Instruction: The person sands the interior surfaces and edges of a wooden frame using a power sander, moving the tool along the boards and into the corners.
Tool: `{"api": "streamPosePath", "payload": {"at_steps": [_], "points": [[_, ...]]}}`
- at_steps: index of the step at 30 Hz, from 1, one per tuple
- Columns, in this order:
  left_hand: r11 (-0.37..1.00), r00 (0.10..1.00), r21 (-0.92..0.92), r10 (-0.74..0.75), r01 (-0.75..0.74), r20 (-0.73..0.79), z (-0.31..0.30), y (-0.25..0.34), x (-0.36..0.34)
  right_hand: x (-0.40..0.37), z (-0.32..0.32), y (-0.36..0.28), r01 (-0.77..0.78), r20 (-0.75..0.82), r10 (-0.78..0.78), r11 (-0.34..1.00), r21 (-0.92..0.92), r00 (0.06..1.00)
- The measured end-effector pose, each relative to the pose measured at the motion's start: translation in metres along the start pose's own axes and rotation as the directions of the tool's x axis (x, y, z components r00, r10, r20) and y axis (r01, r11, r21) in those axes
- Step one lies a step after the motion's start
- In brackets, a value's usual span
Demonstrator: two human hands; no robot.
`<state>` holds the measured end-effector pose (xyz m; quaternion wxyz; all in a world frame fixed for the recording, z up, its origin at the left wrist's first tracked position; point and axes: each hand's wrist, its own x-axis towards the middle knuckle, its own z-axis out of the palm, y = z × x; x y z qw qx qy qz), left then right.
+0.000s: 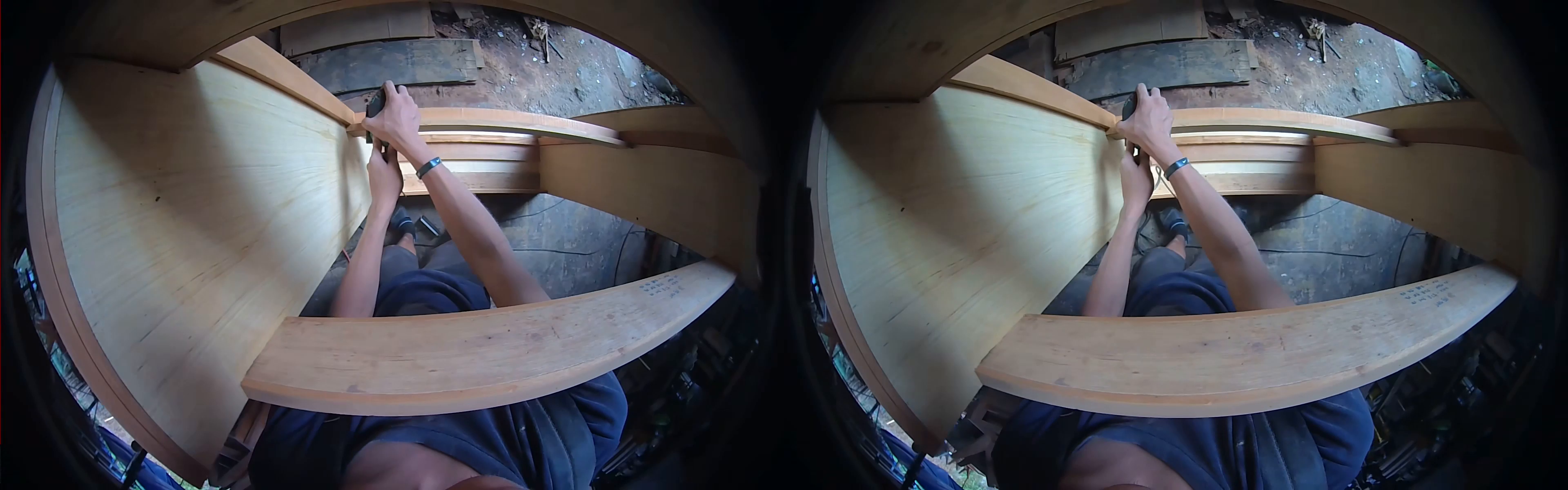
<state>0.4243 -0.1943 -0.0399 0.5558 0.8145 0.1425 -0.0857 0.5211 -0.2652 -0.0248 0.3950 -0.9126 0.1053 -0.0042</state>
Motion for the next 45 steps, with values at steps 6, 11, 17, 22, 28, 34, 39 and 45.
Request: {"api": "streamPosePath", "payload": {"at_steps": [6,11,17,22,28,34,39,45], "points": [[0.995,0.982,0.006,0.093,-0.096,0.167,0.054,0.016,-0.009,0.01,-0.046,0.056,-0.053,-0.084,0.041,0.988,-0.147,0.996],[0.998,0.959,-0.022,0.062,-0.058,0.277,0.084,0.022,-0.013,0.016,-0.072,0.087,-0.144,-0.119,0.12,0.966,-0.217,0.986],[0.991,0.979,0.001,0.131,-0.133,0.154,0.028,-0.011,-0.01,-0.002,-0.023,0.028,-0.039,-0.088,0.028,0.992,-0.119,0.996],[0.997,0.993,0.058,0.047,-0.054,0.113,-0.01,-0.01,-0.001,0.001,0.008,-0.004,-0.032,-0.017,0.031,0.997,-0.072,0.999],[0.995,0.988,0.063,0.075,-0.084,0.132,-0.001,-0.011,0.003,0.001,0.0,0.004,-0.054,-0.093,0.043,0.991,-0.119,0.995],[0.993,0.999,0.112,0.029,-0.034,0.039,-0.027,-0.015,0.015,0.002,0.021,-0.025,-0.094,-0.051,0.089,0.99,-0.102,0.995],[0.998,0.999,0.062,-0.022,0.024,-0.034,-0.035,-0.008,0.01,-0.001,0.03,-0.029,-0.14,-0.035,0.137,0.985,-0.1,0.99],[0.998,1.0,0.059,0.002,-0.001,-0.015,-0.035,-0.008,0.011,-0.003,0.026,-0.038,-0.226,-0.114,0.214,0.968,-0.11,0.97]]}}
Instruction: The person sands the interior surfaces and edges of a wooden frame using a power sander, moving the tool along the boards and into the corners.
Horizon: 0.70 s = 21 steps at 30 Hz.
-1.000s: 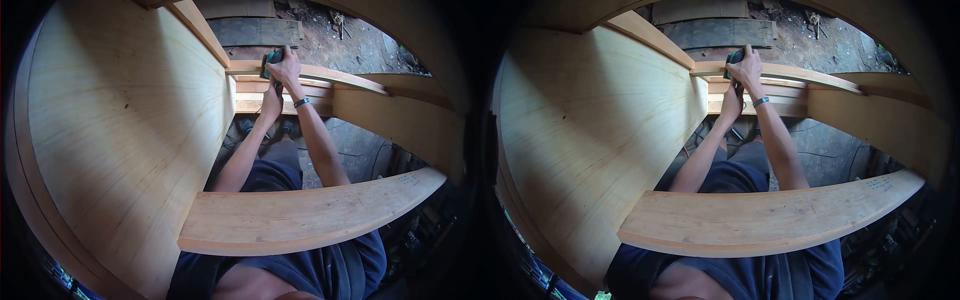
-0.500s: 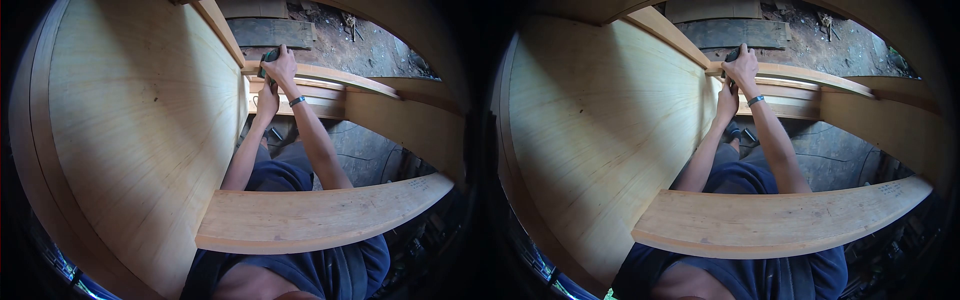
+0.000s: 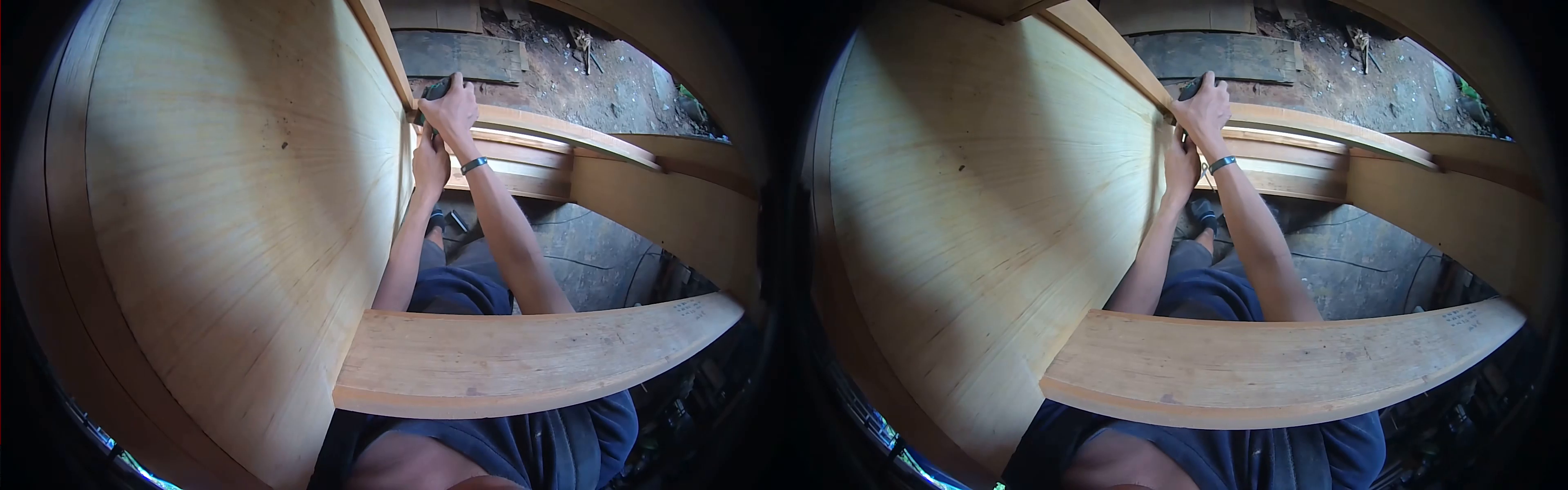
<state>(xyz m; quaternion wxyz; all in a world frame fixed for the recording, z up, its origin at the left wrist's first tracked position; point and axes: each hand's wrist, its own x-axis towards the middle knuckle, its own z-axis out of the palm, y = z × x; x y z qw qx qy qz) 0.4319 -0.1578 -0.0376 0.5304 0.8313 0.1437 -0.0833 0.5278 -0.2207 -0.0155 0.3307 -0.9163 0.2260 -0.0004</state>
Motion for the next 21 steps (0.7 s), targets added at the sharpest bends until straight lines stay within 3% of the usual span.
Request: {"api": "streamPosePath", "payload": {"at_steps": [2,6,9,13,17,21], "points": [[0.998,0.998,-0.016,-0.067,0.066,-0.007,-0.002,-0.002,-0.002,-0.003,0.003,-0.003,0.022,0.04,-0.021,1.0,-0.011,0.999],[1.0,1.0,-0.025,0.015,-0.016,-0.026,0.006,-0.012,0.001,0.001,0.0,0.006,0.027,0.024,-0.027,1.0,-0.004,0.999],[0.999,0.996,0.033,-0.002,-0.001,0.089,0.01,-0.007,-0.001,0.002,-0.008,0.014,-0.019,-0.002,0.019,1.0,-0.012,1.0],[0.999,0.998,-0.001,0.053,-0.053,-0.022,0.01,-0.019,0.009,0.004,-0.003,0.004,0.004,0.031,-0.004,1.0,-0.004,1.0],[0.999,1.0,0.035,0.026,-0.026,0.0,0.008,-0.015,0.005,0.001,-0.01,0.002,0.032,0.084,-0.033,0.999,0.019,0.996],[0.997,0.999,0.071,-0.004,0.0,0.051,0.006,-0.006,0.005,0.004,-0.005,0.008,-0.028,0.0,0.028,1.0,0.012,1.0]]}}
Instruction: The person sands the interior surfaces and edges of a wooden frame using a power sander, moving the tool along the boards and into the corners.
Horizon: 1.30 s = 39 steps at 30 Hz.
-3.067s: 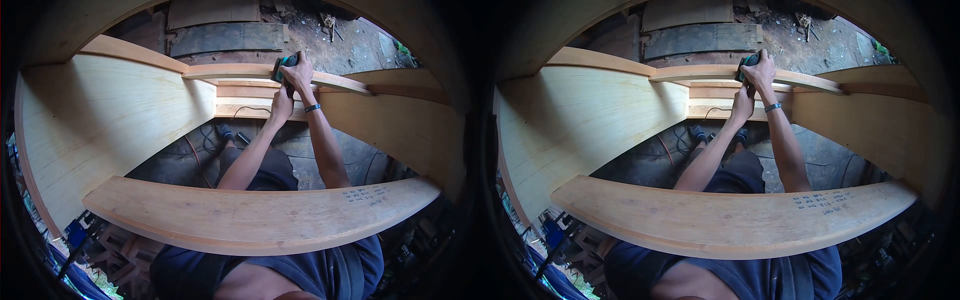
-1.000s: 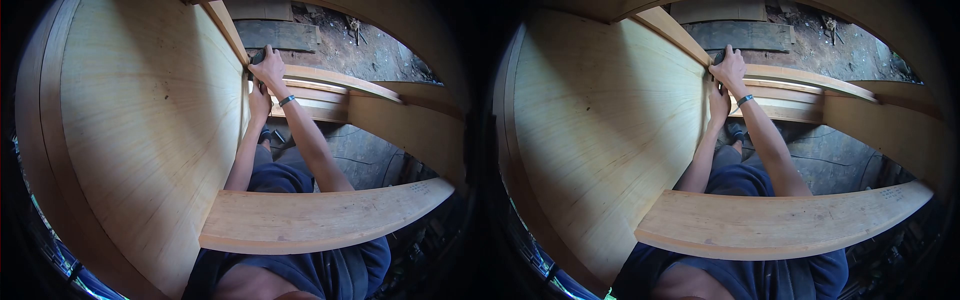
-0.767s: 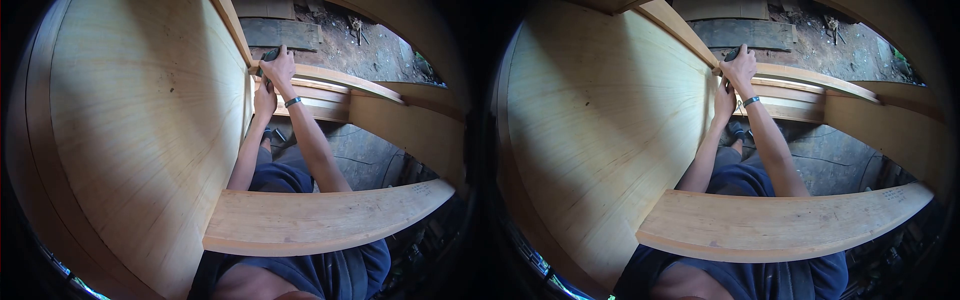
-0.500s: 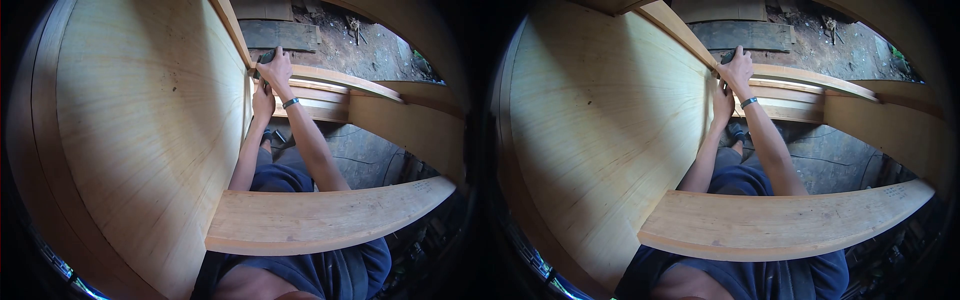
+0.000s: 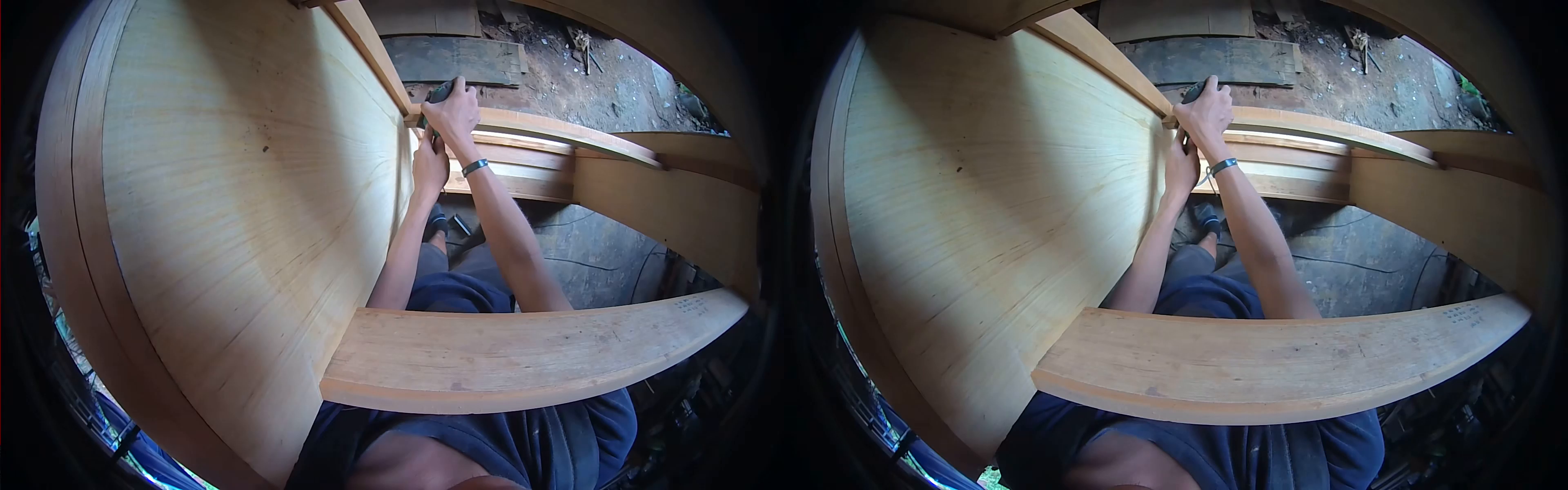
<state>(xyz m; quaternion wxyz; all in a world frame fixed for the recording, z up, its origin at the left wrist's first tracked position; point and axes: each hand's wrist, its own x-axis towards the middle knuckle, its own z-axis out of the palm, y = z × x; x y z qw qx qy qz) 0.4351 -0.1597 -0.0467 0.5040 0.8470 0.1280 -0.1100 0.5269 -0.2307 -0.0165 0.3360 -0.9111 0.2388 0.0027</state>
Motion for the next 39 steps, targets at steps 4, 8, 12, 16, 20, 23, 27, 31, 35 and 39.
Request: {"api": "streamPosePath", "payload": {"at_steps": [4,8,12,16,20,23,27,31,35,39], "points": [[0.997,0.994,-0.077,0.002,-0.011,-0.107,-0.012,0.002,-0.001,-0.005,0.011,-0.015,0.015,0.035,-0.015,1.0,0.001,0.999],[1.0,0.997,0.019,0.002,0.0,-0.08,-0.018,0.004,0.001,-0.011,0.012,-0.016,-0.093,-0.044,0.095,0.995,0.038,0.995],[0.999,0.997,0.024,-0.019,0.021,-0.078,-0.022,0.003,0.006,-0.015,0.019,-0.021,-0.101,-0.114,0.109,0.992,0.081,0.987],[0.994,0.987,-0.084,0.06,-0.074,-0.151,-0.023,-0.004,0.002,-0.019,0.026,-0.025,-0.178,-0.171,0.201,0.974,0.141,0.965],[0.978,0.96,0.13,0.188,-0.164,-0.206,-0.016,-0.016,0.005,-0.018,0.028,-0.026,-0.205,-0.194,0.229,0.969,0.134,0.954],[0.97,0.954,0.131,0.228,-0.205,-0.196,-0.018,-0.012,0.003,-0.018,0.028,-0.026,-0.191,-0.178,0.21,0.975,0.115,0.961],[0.978,0.956,0.086,0.205,-0.191,-0.211,-0.013,-0.013,0.008,-0.013,0.029,-0.029,-0.179,-0.194,0.194,0.98,0.092,0.962],[0.989,0.976,0.084,0.133,-0.12,-0.171,-0.018,-0.003,0.002,-0.018,0.023,-0.027,-0.194,-0.143,0.211,0.973,0.128,0.967],[0.997,0.985,0.046,0.064,-0.057,-0.159,-0.014,-0.007,0.001,-0.013,0.028,-0.029,-0.178,-0.141,0.186,0.982,0.066,0.972],[1.0,0.992,-0.02,-0.007,0.005,-0.129,-0.017,-0.008,0.003,-0.018,0.027,-0.03,-0.174,-0.16,0.189,0.98,0.098,0.969]]}}
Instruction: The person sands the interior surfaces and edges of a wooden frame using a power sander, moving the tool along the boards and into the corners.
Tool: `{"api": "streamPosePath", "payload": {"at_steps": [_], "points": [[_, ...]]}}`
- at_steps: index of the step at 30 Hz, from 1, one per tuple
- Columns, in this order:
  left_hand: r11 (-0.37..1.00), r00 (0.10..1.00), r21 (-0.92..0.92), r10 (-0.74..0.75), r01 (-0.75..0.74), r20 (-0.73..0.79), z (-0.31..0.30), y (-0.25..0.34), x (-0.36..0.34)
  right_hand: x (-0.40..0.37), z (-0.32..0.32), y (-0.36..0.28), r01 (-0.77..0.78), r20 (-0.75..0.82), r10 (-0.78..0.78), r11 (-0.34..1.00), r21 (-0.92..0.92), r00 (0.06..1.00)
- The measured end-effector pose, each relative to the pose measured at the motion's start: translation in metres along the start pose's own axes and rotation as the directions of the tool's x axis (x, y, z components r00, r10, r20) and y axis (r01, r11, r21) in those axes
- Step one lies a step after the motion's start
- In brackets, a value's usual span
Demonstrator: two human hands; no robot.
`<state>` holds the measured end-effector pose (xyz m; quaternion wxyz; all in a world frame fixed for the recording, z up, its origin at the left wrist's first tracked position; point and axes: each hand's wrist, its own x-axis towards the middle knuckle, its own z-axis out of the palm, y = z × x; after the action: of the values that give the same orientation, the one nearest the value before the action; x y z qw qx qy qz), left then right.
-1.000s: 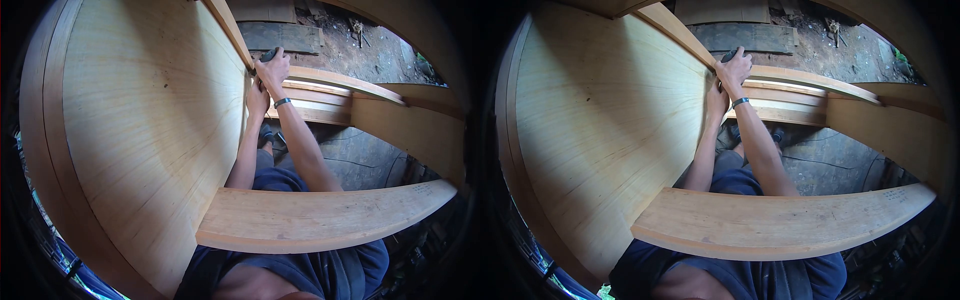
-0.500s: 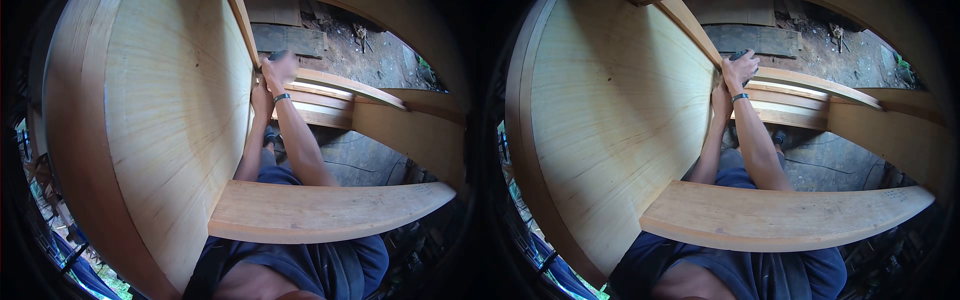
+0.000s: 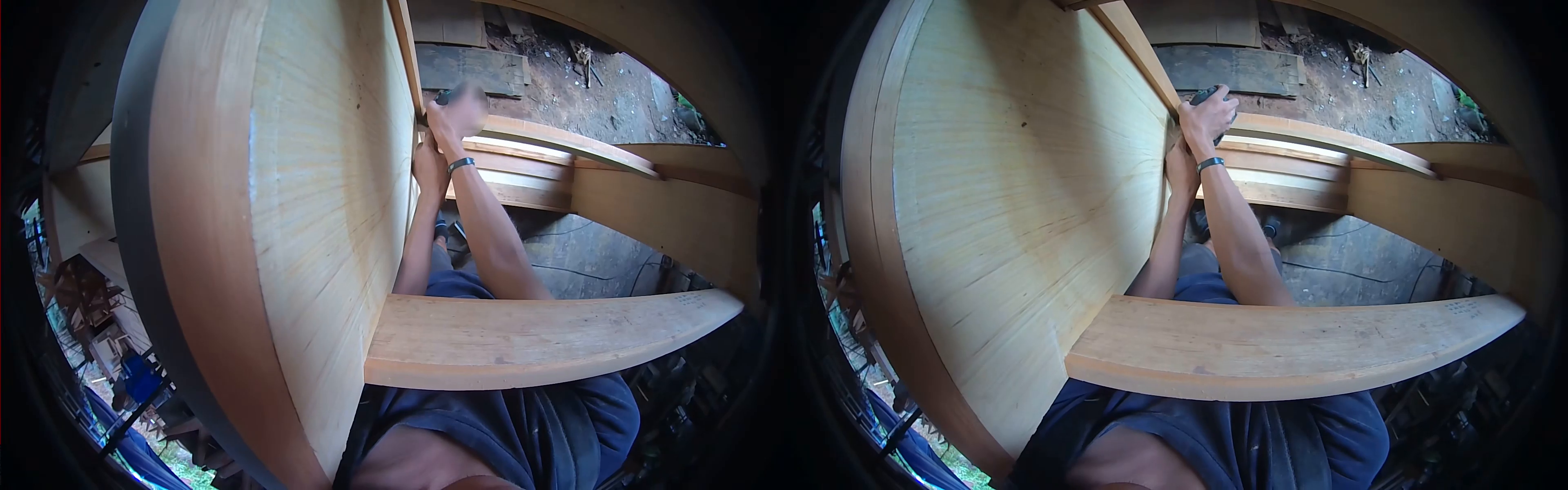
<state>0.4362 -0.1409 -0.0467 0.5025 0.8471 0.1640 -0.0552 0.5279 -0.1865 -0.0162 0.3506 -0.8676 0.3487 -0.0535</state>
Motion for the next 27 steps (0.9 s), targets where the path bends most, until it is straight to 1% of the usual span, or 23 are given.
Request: {"api": "streamPosePath", "payload": {"at_steps": [1,4,5,6,8,9,10,12,13,14,15,16,18,19,20,22,23,25,26,27], "points": [[0.997,0.997,-0.016,0.073,-0.074,-0.035,0.0,0.002,-0.001,0.003,0.002,-0.002,0.005,0.008,-0.005,1.0,-0.024,1.0],[0.995,0.994,-0.043,0.088,-0.09,-0.058,-0.001,0.006,-0.004,0.002,-0.001,-0.003,0.017,0.036,-0.015,0.999,-0.039,0.999],[0.995,0.997,-0.08,0.055,-0.059,-0.047,-0.001,0.007,-0.007,0.001,0.0,0.0,0.02,0.023,-0.02,1.0,-0.004,1.0],[0.995,0.997,-0.083,0.058,-0.062,-0.05,0.0,0.008,-0.003,0.005,0.001,-0.002,0.024,0.021,-0.024,1.0,-0.002,1.0],[0.997,0.995,-0.001,0.078,-0.078,-0.061,0.002,0.003,-0.002,0.004,0.005,0.003,0.012,-0.009,-0.012,1.0,-0.014,1.0],[0.999,0.999,-0.011,0.036,-0.037,-0.025,0.001,0.004,-0.001,0.005,0.003,0.002,0.007,-0.001,-0.007,1.0,-0.018,1.0],[0.999,0.999,-0.014,0.037,-0.037,-0.027,0.0,0.006,-0.005,0.005,0.002,0.003,0.01,-0.002,-0.01,1.0,-0.019,1.0],[0.997,0.998,0.034,0.063,-0.063,-0.023,-0.001,0.013,-0.009,0.007,-0.002,0.005,0.049,0.032,-0.048,0.998,-0.037,0.998],[0.998,0.998,0.03,0.063,-0.062,-0.024,0.001,0.015,-0.006,0.009,-0.004,0.008,0.042,0.054,-0.04,0.999,-0.03,0.998],[0.995,0.998,0.072,0.064,-0.064,-0.001,0.002,0.015,-0.006,0.011,-0.005,0.009,0.039,0.055,-0.037,0.999,-0.032,0.998],[0.991,0.998,0.114,0.063,-0.065,0.023,0.005,0.01,-0.007,0.013,-0.007,0.01,0.045,0.062,-0.042,0.998,-0.05,0.997],[0.991,0.998,0.114,0.061,-0.063,0.023,0.009,0.006,-0.006,0.017,-0.008,0.01,0.056,0.07,-0.051,0.996,-0.066,0.996],[0.996,0.997,0.055,0.066,-0.068,0.026,0.016,0.005,-0.002,0.024,-0.013,0.011,0.058,0.084,-0.051,0.994,-0.089,0.995],[0.998,0.998,0.049,0.032,-0.035,0.053,0.019,0.008,-0.002,0.029,-0.015,0.01,0.07,0.078,-0.062,0.992,-0.104,0.995],[0.998,0.998,0.047,0.031,-0.033,0.052,0.02,0.009,-0.002,0.031,-0.015,0.011,0.079,0.078,-0.069,0.989,-0.122,0.995],[0.997,0.995,-0.006,0.074,-0.074,0.071,0.016,0.013,-0.003,0.03,-0.014,0.011,0.067,0.078,-0.057,0.989,-0.13,0.995],[0.999,0.993,0.028,0.012,-0.016,0.121,0.014,0.014,-0.004,0.029,-0.013,0.011,0.052,0.072,-0.043,0.99,-0.133,0.996],[1.0,0.996,0.004,0.027,-0.028,0.088,0.011,0.011,-0.005,0.026,-0.011,0.008,0.032,0.064,-0.024,0.991,-0.133,0.998],[0.999,0.998,-0.023,0.042,-0.041,0.055,0.01,0.01,-0.005,0.023,-0.007,0.004,0.066,0.099,-0.053,0.989,-0.132,0.994],[0.998,1.0,-0.064,0.015,-0.013,0.025,0.01,0.009,-0.003,0.023,-0.004,0.002,0.103,0.134,-0.086,0.986,-0.128,0.987]]}}
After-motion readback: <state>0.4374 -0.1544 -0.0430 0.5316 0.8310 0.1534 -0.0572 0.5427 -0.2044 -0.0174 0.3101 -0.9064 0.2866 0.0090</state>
